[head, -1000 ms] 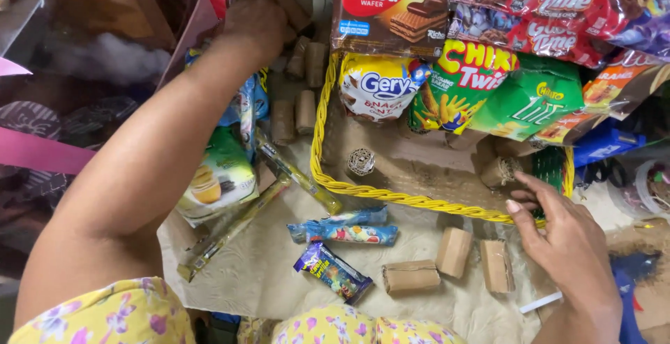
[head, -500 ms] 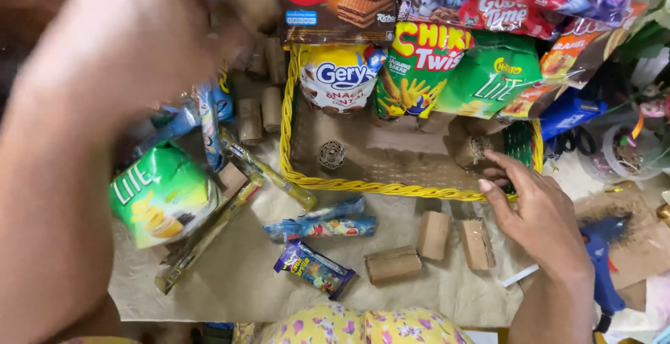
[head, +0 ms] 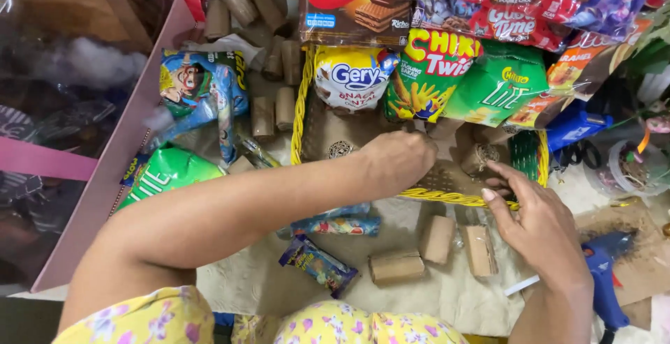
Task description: Assembling a snack bouquet by gluing and arranging various snack packets into a basket.
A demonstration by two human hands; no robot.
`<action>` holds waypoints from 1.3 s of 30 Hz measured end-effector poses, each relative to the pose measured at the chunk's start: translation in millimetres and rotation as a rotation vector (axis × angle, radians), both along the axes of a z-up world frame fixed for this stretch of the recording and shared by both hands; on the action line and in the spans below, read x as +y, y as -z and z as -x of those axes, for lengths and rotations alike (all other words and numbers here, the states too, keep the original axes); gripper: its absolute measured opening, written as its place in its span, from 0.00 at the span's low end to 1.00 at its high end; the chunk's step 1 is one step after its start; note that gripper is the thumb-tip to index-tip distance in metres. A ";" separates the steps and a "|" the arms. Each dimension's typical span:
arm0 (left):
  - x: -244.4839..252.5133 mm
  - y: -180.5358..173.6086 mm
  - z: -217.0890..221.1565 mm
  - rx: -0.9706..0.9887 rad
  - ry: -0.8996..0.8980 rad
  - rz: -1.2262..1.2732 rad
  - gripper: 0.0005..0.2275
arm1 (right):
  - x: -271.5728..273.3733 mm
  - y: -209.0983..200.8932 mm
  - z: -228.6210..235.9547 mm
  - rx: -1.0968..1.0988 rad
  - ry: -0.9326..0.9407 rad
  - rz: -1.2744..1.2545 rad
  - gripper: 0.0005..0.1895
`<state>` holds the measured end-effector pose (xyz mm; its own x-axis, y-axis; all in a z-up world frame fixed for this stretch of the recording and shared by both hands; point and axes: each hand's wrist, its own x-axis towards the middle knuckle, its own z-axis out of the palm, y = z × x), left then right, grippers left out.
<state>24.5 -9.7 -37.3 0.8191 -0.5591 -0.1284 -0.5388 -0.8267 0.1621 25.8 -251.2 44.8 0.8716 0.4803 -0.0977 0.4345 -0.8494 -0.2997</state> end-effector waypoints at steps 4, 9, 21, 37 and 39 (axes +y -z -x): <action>5.8 -21.3 13.1 -0.133 0.020 0.012 0.15 | -2.8 6.0 -2.8 -0.011 -0.025 0.008 0.27; 41.9 -110.3 73.0 -0.356 -0.051 0.207 0.15 | 0.4 4.8 -3.2 0.020 -0.002 -0.009 0.27; 259.7 -133.2 50.0 -0.352 -0.611 -0.091 0.10 | 8.7 4.9 -4.2 0.040 0.030 0.036 0.27; 333.8 -12.2 -110.5 -0.053 -0.930 -0.032 0.31 | 9.4 6.8 -8.7 0.049 0.077 0.091 0.28; 325.0 -22.8 -101.8 0.012 -0.979 0.026 0.43 | 11.5 5.5 -7.8 0.066 0.095 0.117 0.28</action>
